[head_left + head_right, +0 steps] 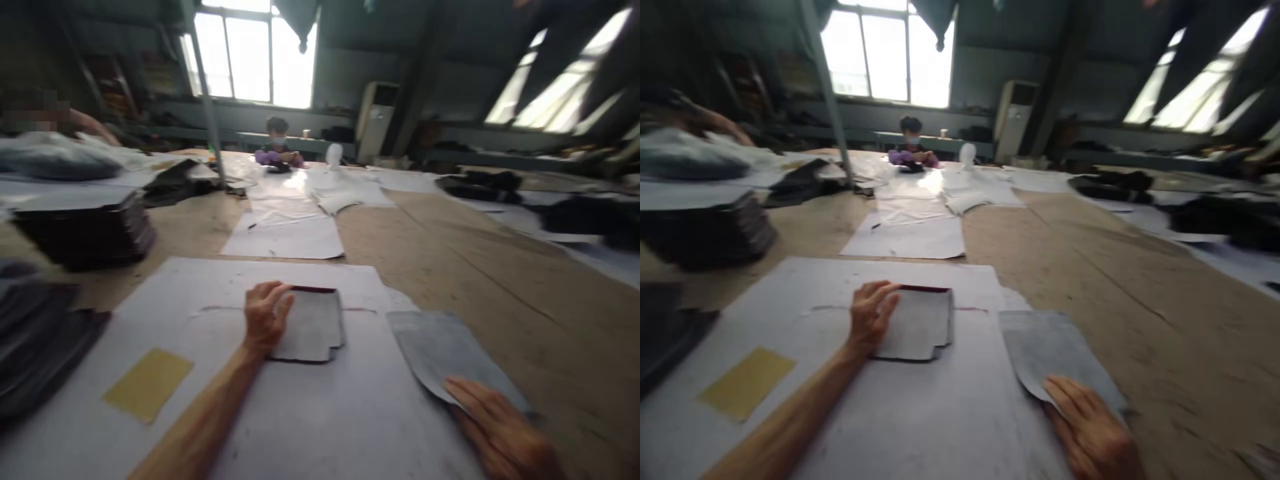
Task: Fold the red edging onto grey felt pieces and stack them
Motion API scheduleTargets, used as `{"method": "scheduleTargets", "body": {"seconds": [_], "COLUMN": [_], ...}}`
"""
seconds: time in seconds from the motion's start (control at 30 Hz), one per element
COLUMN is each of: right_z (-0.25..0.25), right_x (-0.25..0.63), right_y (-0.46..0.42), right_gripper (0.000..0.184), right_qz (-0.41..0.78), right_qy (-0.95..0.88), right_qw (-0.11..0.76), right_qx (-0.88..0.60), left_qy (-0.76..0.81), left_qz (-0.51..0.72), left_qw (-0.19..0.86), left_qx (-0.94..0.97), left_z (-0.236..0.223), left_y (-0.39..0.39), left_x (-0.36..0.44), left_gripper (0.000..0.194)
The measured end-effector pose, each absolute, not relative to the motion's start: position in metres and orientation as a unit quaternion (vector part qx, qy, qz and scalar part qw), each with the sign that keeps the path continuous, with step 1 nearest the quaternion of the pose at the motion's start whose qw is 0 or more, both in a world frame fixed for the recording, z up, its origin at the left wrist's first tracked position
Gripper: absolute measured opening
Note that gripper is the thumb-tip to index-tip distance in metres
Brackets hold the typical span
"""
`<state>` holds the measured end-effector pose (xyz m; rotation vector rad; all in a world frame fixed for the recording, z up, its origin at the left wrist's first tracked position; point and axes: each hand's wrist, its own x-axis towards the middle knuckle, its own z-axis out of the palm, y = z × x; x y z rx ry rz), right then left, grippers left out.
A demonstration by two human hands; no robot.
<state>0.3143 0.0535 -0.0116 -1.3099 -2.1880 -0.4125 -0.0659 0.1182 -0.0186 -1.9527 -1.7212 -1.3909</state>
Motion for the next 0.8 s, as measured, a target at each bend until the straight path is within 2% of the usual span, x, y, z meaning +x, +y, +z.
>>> {"method": "scheduleTargets", "body": {"seconds": [0.1, 0.23, 0.4, 0.53, 0.6, 0.7, 0.8], "right_z": [-0.003, -0.003, -0.013, -0.021, -0.022, -0.022, -0.020], "right_x": [0.331, 0.322, 0.327, 0.330, 0.329, 0.329, 0.329], "right_y": [0.040, 0.043, 0.043, 0.046, 0.047, 0.047, 0.046], "right_gripper": [0.025, 0.024, 0.022, 0.021, 0.022, 0.023, 0.023], "right_qz": [-0.144, -0.142, -0.134, -0.118, -0.107, -0.093, -0.081], "right_qy": [-0.845, -0.823, -0.784, -0.767, -0.766, -0.765, -0.766], "right_qw": [0.264, 0.299, 0.357, 0.376, 0.380, 0.381, 0.376], "right_qx": [-0.442, -0.463, -0.490, -0.506, -0.508, -0.511, -0.515], "left_qy": [-0.538, -0.520, -0.501, -0.468, -0.423, -0.298, -0.292], "left_qz": [-0.506, -0.508, -0.497, -0.489, -0.428, -0.262, -0.232], "left_qw": [0.097, 0.134, 0.194, 0.233, 0.199, 0.053, 0.001], "left_qx": [-0.668, -0.674, -0.682, -0.698, -0.774, -0.917, -0.928], "left_z": [-0.016, -0.013, -0.015, -0.003, 0.005, 0.012, 0.009], "left_y": [0.128, 0.125, 0.125, 0.105, 0.087, 0.066, 0.070], "left_x": [-0.039, -0.050, -0.052, -0.022, 0.012, 0.074, 0.124], "left_gripper": [0.025, 0.029, 0.021, 0.011, 0.010, 0.027, 0.030]}}
